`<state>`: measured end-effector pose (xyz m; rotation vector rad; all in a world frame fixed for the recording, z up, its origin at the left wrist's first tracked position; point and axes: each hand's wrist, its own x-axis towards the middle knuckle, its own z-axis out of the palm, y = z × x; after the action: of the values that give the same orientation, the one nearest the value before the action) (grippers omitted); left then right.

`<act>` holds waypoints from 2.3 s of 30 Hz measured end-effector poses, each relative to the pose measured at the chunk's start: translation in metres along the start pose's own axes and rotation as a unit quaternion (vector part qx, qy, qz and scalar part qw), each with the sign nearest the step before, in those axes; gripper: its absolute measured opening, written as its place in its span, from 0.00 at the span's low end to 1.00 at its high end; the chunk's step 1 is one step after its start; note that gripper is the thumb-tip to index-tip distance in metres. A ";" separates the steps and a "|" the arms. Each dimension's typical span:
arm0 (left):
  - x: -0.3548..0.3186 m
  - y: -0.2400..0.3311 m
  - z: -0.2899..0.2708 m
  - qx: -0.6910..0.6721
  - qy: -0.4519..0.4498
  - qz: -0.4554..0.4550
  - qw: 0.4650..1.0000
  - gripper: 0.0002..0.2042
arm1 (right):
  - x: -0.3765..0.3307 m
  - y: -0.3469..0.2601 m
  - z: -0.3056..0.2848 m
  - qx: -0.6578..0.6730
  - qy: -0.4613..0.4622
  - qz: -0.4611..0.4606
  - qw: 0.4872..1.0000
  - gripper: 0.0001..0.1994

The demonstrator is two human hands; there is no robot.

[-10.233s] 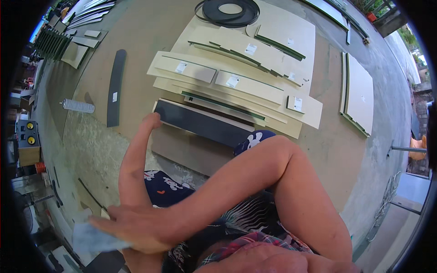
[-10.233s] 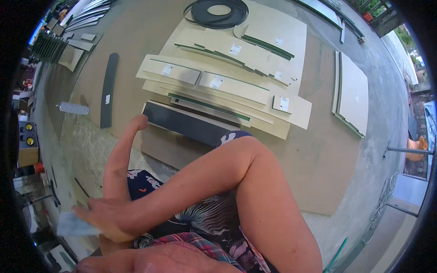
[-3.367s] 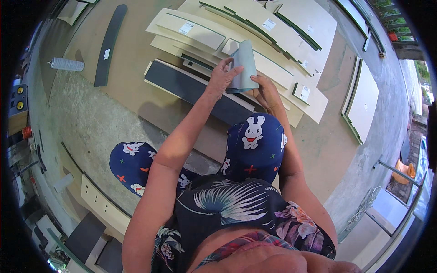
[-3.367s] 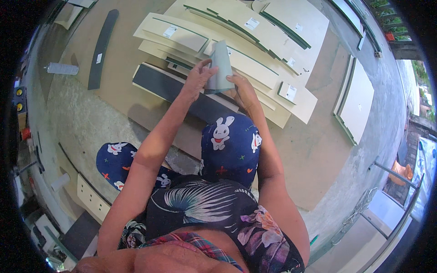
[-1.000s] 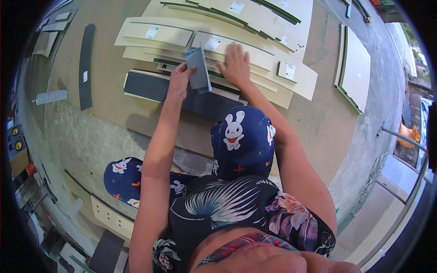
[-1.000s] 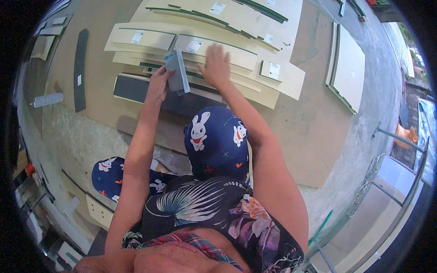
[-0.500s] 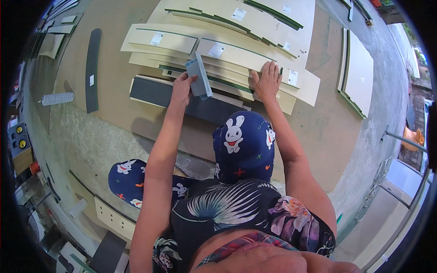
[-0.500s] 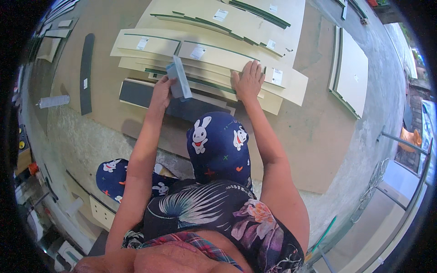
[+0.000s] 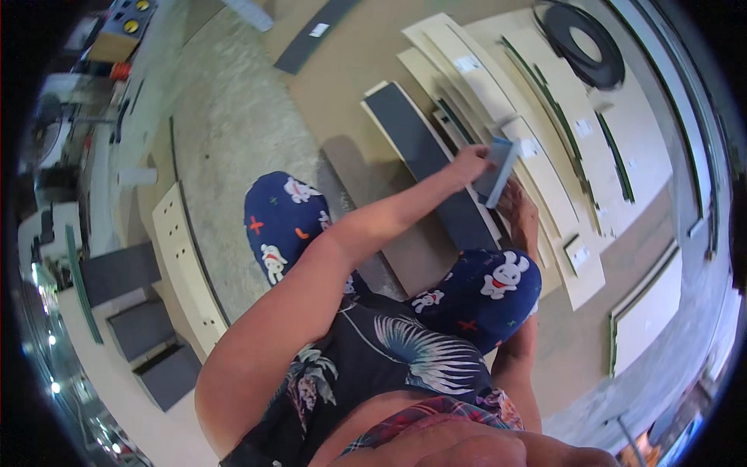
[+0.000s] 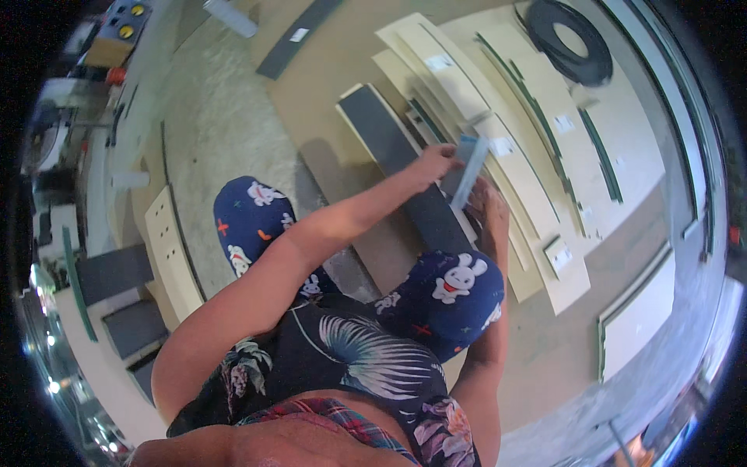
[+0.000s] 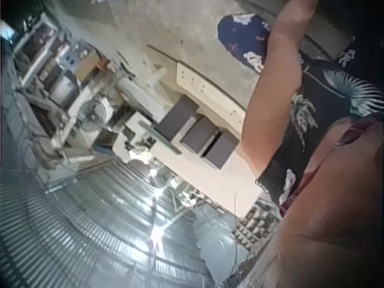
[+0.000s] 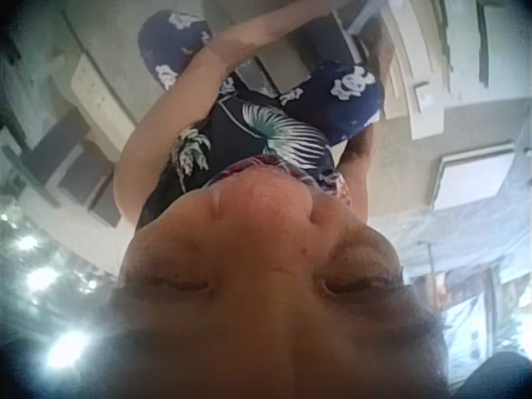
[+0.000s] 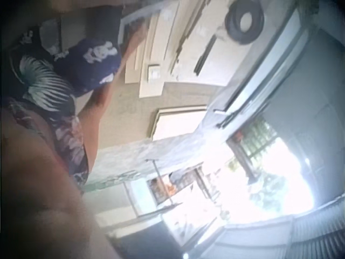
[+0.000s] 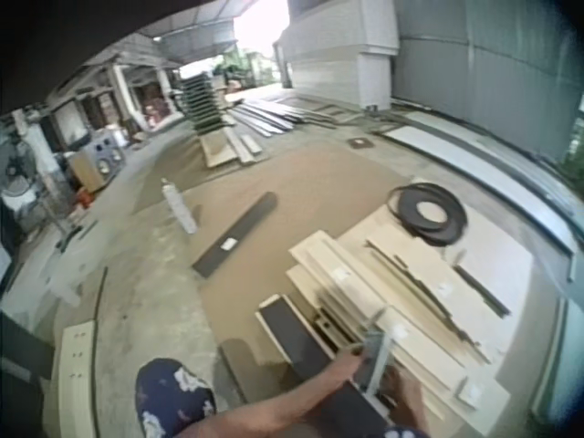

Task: Sanding the edges of laminate boards and long decorative strips.

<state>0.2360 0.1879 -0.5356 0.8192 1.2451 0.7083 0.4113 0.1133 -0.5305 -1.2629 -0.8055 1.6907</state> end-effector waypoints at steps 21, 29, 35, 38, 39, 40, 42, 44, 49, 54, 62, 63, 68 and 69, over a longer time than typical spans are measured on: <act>-0.014 0.028 0.011 -0.086 -0.094 0.122 0.984 0.08 | 0.004 -0.041 0.015 -0.052 0.029 -0.054 0.997 0.12; -0.019 0.095 -0.031 -0.010 -0.123 0.161 0.979 0.14 | -0.048 -0.119 0.045 -0.251 0.073 -0.101 0.960 0.13; -0.067 0.126 -0.093 0.273 -0.121 0.224 0.928 0.13 | -0.104 -0.167 0.105 -0.027 0.048 -0.056 0.997 0.14; -0.092 0.107 -0.095 0.363 -0.074 0.182 0.911 0.11 | -0.111 -0.165 0.130 0.024 0.001 -0.034 0.999 0.12; -0.098 0.100 -0.091 0.366 -0.054 0.159 0.915 0.09 | -0.109 -0.165 0.135 0.026 0.021 -0.034 0.999 0.12; -0.104 0.095 -0.089 0.364 -0.080 0.156 0.915 0.09 | -0.107 -0.165 0.138 -0.035 -0.011 -0.011 0.999 0.12; -0.114 0.091 -0.085 0.636 -0.082 0.320 0.698 0.07 | -0.105 -0.166 0.145 -0.116 0.009 -0.003 0.993 0.10; -0.128 0.096 -0.084 0.560 -0.135 0.332 0.747 0.10 | -0.103 -0.170 0.150 -0.251 0.060 -0.020 0.966 0.10; -0.161 0.113 -0.079 0.638 -0.184 0.087 0.743 0.16 | -0.113 -0.176 0.163 -0.416 0.080 -0.074 0.903 0.11; -0.150 0.088 -0.068 0.579 -0.232 0.140 0.769 0.23 | -0.125 -0.174 0.164 -0.463 0.099 -0.028 0.880 0.10; -0.170 0.022 -0.058 0.536 -0.122 0.197 0.812 0.27 | -0.167 -0.151 0.172 -0.431 0.185 -0.006 0.883 0.10; -0.187 0.021 -0.051 0.543 -0.142 0.121 0.818 0.27 | -0.173 -0.148 0.172 -0.436 0.198 0.010 0.878 0.10; -0.290 0.067 -0.041 0.525 -0.181 0.086 0.827 0.27 | -0.218 -0.148 0.179 -0.410 0.246 -0.028 0.878 0.09; -0.305 0.081 -0.047 0.534 -0.176 0.074 0.824 0.27 | -0.229 -0.152 0.181 -0.403 0.254 0.007 0.879 0.09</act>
<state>0.1309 -0.0151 -0.3134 1.8879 1.1895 -0.1249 0.3049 -0.0299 -0.2537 -2.1537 -1.2102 0.9263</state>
